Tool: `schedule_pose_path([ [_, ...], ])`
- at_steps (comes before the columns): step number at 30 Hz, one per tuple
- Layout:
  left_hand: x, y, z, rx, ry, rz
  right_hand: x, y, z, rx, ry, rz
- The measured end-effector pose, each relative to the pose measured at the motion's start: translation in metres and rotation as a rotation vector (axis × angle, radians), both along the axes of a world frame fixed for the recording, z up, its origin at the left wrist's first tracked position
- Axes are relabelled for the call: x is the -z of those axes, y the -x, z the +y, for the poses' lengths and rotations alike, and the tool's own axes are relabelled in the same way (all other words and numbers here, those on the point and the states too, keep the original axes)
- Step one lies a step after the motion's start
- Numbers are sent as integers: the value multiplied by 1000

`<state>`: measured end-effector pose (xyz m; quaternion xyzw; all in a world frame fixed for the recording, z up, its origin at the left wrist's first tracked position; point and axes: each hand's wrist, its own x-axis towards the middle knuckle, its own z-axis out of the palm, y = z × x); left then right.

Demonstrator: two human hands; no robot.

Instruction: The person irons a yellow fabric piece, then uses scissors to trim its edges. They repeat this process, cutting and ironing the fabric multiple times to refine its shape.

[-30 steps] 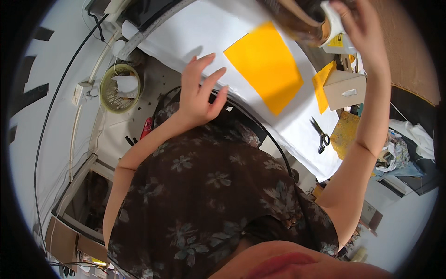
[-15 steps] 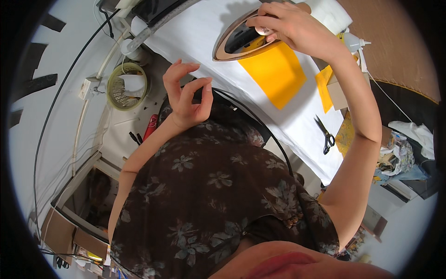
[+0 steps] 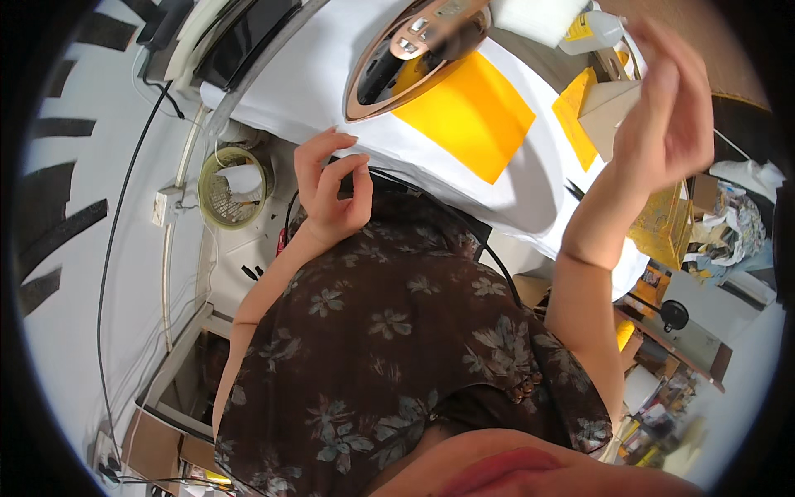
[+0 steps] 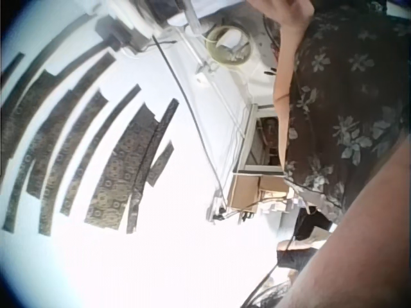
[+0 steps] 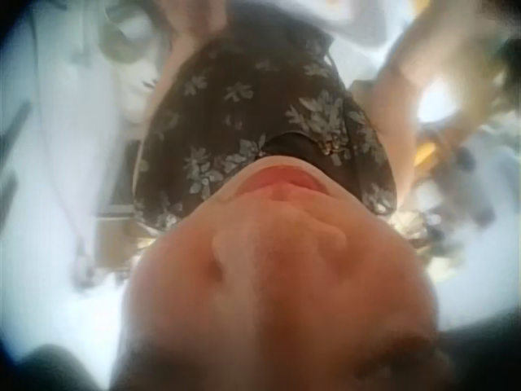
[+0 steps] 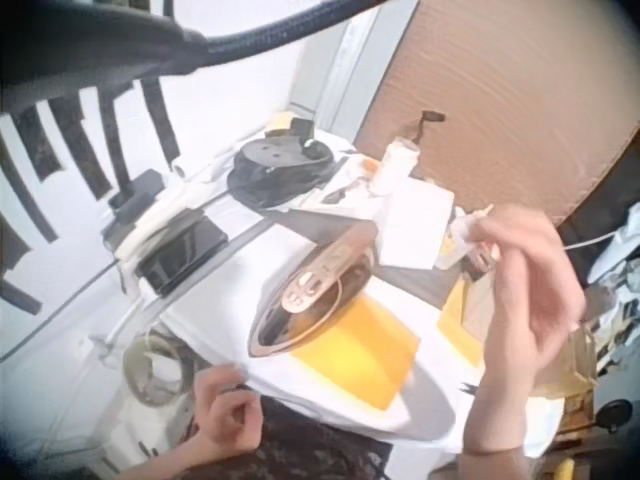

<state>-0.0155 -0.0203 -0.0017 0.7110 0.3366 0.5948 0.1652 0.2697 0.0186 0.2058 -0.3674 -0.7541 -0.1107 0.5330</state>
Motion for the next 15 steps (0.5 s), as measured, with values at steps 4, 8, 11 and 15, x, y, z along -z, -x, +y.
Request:
schedule_pose_path([
  [4, -2, -15, 0, 159, 18, 2, 14, -5, -30, 8, -106, -38],
  [8, -3, -32, 4, 353, -33, 31, 28, -9, -13, 150, 308, -156],
  [11, 0, -46, 3, 445, 49, 168, 33, 9, 46, -41, 369, -236],
  [15, -2, -58, 4, 470, 82, 396, 37, 25, 102, -278, 316, -508],
])
